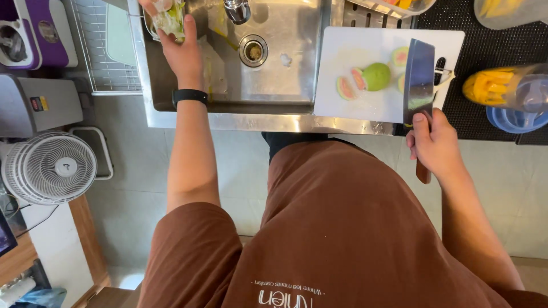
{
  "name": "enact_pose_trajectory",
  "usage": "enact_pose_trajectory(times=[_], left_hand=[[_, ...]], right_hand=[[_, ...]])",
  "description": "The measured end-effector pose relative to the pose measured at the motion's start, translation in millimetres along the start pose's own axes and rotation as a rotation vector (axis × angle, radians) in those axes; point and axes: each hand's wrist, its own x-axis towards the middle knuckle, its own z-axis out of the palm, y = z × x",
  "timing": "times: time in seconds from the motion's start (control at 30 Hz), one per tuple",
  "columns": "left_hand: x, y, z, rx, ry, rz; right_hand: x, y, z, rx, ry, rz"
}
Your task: The person cuts a pink-fleshed fruit into cubes and places them into a container with other fruit. They then wash, peel, and cut a green fruit, adding the pieces to the same container. Finally, they pour a liquid from a bottle over the mixed fruit.
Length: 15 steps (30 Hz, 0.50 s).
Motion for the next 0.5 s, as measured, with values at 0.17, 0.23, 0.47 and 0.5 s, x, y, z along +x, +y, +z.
enact_pose_trajectory(times=[0.17, 0.23, 0.47, 0.5], left_hand=[[-76, -11, 47, 0.246, -0.207, 0.433], [-148, 22, 66, 0.156, -0.663, 0.771], [-234, 14, 164, 0.849, -0.869, 1.273], [-233, 17, 173, 0.888, -0.887, 1.272]], right_hand=[[-2, 3, -2, -0.038, 0.026, 0.045], [-5, 1, -2, -0.076, 0.026, 0.012], [-15, 6, 2, -0.059, 0.039, 0.039], [-15, 6, 2, -0.083, 0.04, 0.039]])
